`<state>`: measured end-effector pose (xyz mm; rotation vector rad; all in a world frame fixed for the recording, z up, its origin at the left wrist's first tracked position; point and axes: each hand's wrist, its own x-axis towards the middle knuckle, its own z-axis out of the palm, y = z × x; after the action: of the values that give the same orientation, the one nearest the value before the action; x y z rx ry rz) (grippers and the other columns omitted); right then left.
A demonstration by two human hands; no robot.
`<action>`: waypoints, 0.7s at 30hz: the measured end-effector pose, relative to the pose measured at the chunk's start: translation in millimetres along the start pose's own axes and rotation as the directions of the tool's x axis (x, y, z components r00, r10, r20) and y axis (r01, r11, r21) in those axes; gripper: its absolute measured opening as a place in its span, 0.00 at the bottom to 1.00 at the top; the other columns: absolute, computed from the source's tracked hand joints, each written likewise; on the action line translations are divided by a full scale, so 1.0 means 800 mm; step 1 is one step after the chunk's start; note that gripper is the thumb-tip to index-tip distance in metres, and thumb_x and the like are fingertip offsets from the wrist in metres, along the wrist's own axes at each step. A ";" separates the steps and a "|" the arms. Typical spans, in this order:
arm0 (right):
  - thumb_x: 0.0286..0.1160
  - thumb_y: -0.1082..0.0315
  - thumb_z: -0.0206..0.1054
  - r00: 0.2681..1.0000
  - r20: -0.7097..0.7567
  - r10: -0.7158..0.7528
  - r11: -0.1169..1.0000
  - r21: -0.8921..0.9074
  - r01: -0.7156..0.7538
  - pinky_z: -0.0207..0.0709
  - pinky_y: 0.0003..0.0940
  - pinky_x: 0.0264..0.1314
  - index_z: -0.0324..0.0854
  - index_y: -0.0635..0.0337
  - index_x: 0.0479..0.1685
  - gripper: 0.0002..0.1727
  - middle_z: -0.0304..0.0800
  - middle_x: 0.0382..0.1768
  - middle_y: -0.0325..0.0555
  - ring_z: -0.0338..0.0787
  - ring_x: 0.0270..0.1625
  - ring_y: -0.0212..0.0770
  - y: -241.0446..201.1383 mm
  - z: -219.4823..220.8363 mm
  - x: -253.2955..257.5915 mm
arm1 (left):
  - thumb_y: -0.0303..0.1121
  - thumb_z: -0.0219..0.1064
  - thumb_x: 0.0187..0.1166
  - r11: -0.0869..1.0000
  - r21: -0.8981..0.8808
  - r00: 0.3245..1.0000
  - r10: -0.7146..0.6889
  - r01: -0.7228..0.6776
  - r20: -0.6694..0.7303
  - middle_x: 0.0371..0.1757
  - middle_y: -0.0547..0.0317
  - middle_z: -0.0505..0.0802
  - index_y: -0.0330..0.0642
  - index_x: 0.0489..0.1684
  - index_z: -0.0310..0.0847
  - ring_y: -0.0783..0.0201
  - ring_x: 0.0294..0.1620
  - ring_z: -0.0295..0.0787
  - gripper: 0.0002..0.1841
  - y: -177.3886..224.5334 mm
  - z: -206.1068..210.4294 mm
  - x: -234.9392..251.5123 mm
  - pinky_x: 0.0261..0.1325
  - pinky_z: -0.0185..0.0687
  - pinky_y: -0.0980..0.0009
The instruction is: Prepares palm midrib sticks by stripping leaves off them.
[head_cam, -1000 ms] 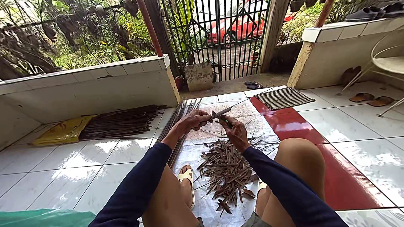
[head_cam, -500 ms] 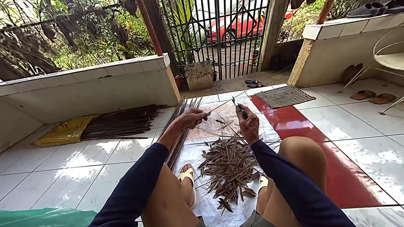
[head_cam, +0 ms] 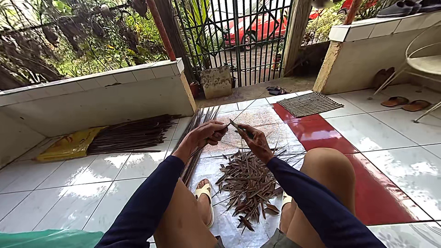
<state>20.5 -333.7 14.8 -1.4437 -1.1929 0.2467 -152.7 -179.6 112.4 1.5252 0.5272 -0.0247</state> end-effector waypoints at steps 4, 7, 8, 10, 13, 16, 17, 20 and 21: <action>0.85 0.48 0.65 0.997 -0.074 -0.019 0.992 -0.128 0.010 0.84 0.43 0.53 0.89 0.33 0.67 0.17 0.94 0.52 0.30 0.91 0.47 0.31 0.000 0.001 0.001 | 0.38 0.46 0.94 1.000 -0.018 1.000 0.011 -0.011 0.015 0.14 0.71 0.65 0.45 0.32 0.76 0.79 0.08 0.54 0.18 -0.002 0.001 0.001 0.10 0.52 0.84; 0.85 0.45 0.64 0.992 -0.124 -0.028 0.981 -0.196 0.004 0.84 0.47 0.52 0.88 0.30 0.67 0.18 0.94 0.51 0.29 0.91 0.48 0.33 -0.004 0.003 0.000 | 0.39 0.45 0.94 1.000 -0.020 0.999 0.019 -0.019 0.032 0.15 0.71 0.66 0.46 0.31 0.75 0.79 0.08 0.55 0.19 0.000 0.002 0.001 0.10 0.51 0.85; 0.85 0.45 0.64 0.990 -0.140 -0.032 0.977 -0.215 0.001 0.85 0.47 0.51 0.88 0.29 0.67 0.18 0.94 0.50 0.29 0.91 0.47 0.33 -0.006 0.004 -0.001 | 0.40 0.45 0.95 1.000 -0.021 0.999 0.020 -0.020 0.036 0.15 0.71 0.66 0.46 0.31 0.76 0.79 0.09 0.55 0.19 0.000 0.001 0.001 0.10 0.52 0.85; 0.86 0.44 0.63 0.984 -0.171 -0.040 0.968 -0.253 -0.005 0.84 0.47 0.49 0.88 0.29 0.68 0.18 0.94 0.49 0.30 0.91 0.46 0.34 -0.009 0.003 -0.002 | 0.40 0.46 0.95 1.000 -0.026 0.999 0.018 -0.017 0.041 0.15 0.71 0.66 0.45 0.32 0.76 0.79 0.08 0.55 0.19 -0.001 0.001 0.003 0.10 0.51 0.85; 0.86 0.45 0.62 0.980 -0.195 -0.037 0.964 -0.266 -0.017 0.84 0.48 0.49 0.88 0.29 0.68 0.18 0.94 0.50 0.30 0.91 0.46 0.34 -0.011 -0.001 0.000 | 0.40 0.46 0.95 1.000 -0.027 0.999 0.006 -0.005 0.045 0.15 0.71 0.66 0.45 0.32 0.76 0.79 0.08 0.55 0.19 -0.002 0.002 0.003 0.10 0.51 0.85; 0.86 0.46 0.64 0.978 -0.208 -0.026 0.975 -0.222 -0.021 0.84 0.48 0.49 0.88 0.33 0.68 0.18 0.94 0.51 0.32 0.91 0.46 0.35 -0.011 -0.006 0.005 | 0.41 0.46 0.95 1.000 -0.022 0.999 0.000 0.000 0.037 0.15 0.71 0.66 0.45 0.32 0.76 0.79 0.08 0.55 0.19 -0.001 0.004 0.002 0.10 0.50 0.84; 0.86 0.47 0.64 0.976 -0.214 -0.027 0.978 -0.206 -0.018 0.84 0.48 0.49 0.88 0.34 0.68 0.18 0.94 0.51 0.34 0.91 0.46 0.36 -0.009 -0.009 0.007 | 0.41 0.47 0.95 1.000 -0.017 0.999 0.000 0.000 0.042 0.15 0.71 0.66 0.45 0.33 0.76 0.79 0.08 0.54 0.19 -0.001 0.004 0.002 0.10 0.50 0.84; 0.86 0.48 0.64 0.969 -0.247 -0.025 0.990 -0.142 -0.011 0.83 0.45 0.46 0.89 0.37 0.67 0.18 0.94 0.48 0.37 0.90 0.41 0.36 0.000 -0.018 0.019 | 0.41 0.46 0.95 1.000 -0.014 0.998 0.005 -0.004 0.058 0.15 0.71 0.65 0.45 0.33 0.76 0.79 0.08 0.54 0.19 -0.003 0.005 0.002 0.10 0.50 0.85; 0.86 0.48 0.63 0.966 -0.259 -0.004 0.992 -0.121 -0.028 0.84 0.43 0.46 0.89 0.37 0.67 0.18 0.95 0.47 0.35 0.90 0.40 0.34 0.002 -0.023 0.024 | 0.41 0.47 0.95 1.000 -0.008 0.999 0.001 -0.001 0.054 0.15 0.71 0.65 0.44 0.33 0.77 0.79 0.08 0.54 0.19 -0.003 0.006 0.002 0.10 0.51 0.85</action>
<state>43.4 -329.9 27.6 -1.5383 -0.9995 -0.0101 -150.8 -183.9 109.6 1.5126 0.4830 -0.0630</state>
